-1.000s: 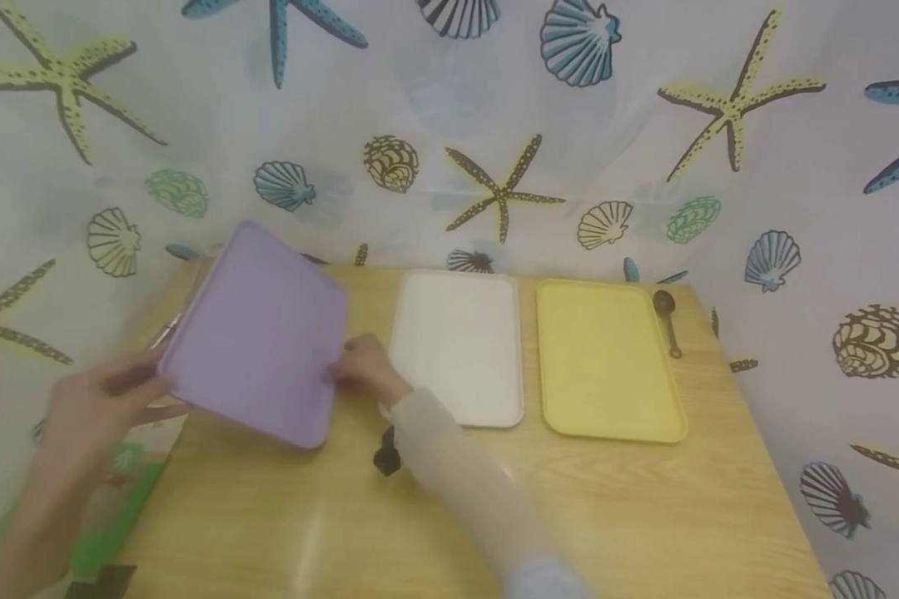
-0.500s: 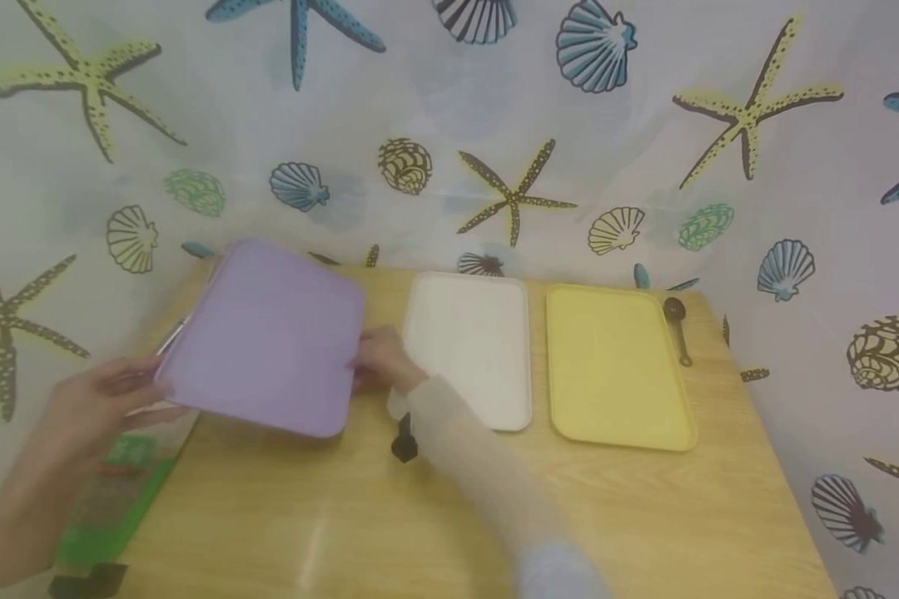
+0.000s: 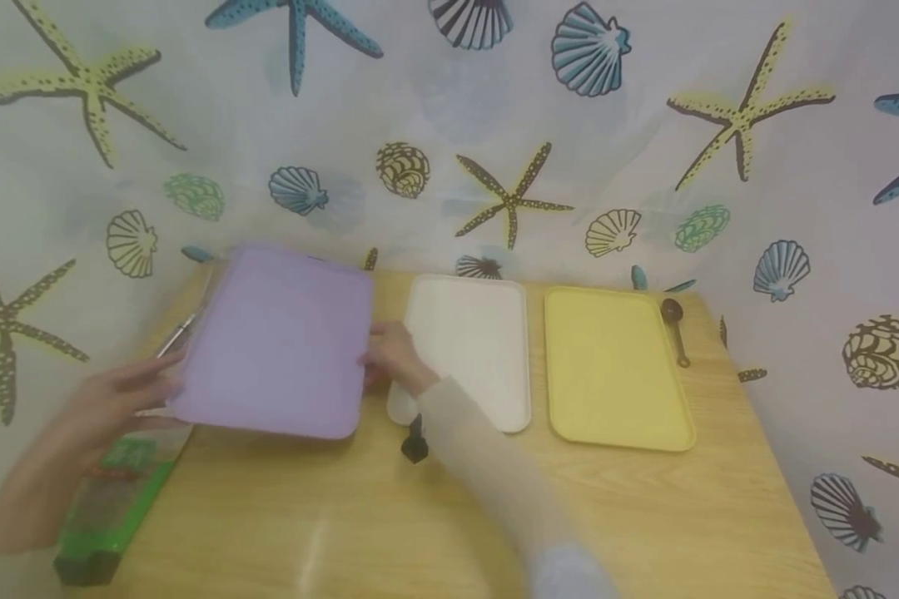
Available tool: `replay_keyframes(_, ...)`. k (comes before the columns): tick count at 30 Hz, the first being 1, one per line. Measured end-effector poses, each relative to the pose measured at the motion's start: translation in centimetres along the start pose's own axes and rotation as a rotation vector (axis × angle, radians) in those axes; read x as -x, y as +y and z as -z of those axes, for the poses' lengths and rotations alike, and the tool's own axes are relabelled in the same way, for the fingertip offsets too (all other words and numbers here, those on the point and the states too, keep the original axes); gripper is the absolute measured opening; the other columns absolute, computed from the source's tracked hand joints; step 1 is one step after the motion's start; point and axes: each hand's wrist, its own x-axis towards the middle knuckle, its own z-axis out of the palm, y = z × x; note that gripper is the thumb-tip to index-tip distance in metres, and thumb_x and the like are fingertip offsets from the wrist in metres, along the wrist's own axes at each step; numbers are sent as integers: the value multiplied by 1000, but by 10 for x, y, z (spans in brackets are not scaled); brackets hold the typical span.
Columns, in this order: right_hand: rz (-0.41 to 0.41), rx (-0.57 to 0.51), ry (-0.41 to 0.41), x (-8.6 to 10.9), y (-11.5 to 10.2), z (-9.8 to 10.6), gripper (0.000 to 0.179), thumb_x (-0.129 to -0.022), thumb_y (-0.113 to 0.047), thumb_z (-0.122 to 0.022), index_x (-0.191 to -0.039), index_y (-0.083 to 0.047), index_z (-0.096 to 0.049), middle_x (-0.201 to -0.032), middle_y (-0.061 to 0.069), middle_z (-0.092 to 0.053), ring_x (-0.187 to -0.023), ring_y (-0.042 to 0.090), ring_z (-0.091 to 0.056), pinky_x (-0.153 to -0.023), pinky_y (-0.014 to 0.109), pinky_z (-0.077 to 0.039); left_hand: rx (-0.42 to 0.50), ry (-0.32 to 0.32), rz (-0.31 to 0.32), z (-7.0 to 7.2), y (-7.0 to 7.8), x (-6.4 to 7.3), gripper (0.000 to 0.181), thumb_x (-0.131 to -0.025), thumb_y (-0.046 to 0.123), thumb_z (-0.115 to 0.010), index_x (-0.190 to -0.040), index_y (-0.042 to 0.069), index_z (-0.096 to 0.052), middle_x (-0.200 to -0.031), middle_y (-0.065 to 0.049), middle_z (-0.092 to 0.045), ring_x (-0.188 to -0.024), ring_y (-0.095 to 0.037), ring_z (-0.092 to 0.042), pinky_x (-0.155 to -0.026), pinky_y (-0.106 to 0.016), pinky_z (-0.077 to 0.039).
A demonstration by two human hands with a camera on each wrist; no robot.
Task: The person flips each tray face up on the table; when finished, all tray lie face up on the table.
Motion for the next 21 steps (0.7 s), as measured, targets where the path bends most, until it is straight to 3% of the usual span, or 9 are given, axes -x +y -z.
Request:
replay_keyframes(8,0,-4,2,3,6,8,57,-81,14,-63,-135,4,-51,-84,21,-69,-67,32,-71,-66,44,-58,-88,-51,82,7,-12,-26,71,-96,29,-59,-152,6,-24,-103,18,-64,-90,-12,-67,-73,-38,-59)
replay_keyframes(15,23,20,-8,7,7,12,59,-79,15,-65,-135,4,-51,-79,21,-69,-62,29,-70,-53,34,-58,-161,-38,115,10,-22,-53,69,-97,29,-58,-152,3,-24,-98,13,-62,-87,-9,-66,-74,-38,-58)
replay_keyframes(21,29,-15,-11,9,5,11,60,-79,17,-64,-136,6,-49,-84,25,-70,-70,37,-70,-56,37,-59,-309,1,122,7,-21,-67,60,-98,23,-57,-147,-1,-33,-106,-7,-65,-82,-9,-66,-71,-35,-59)
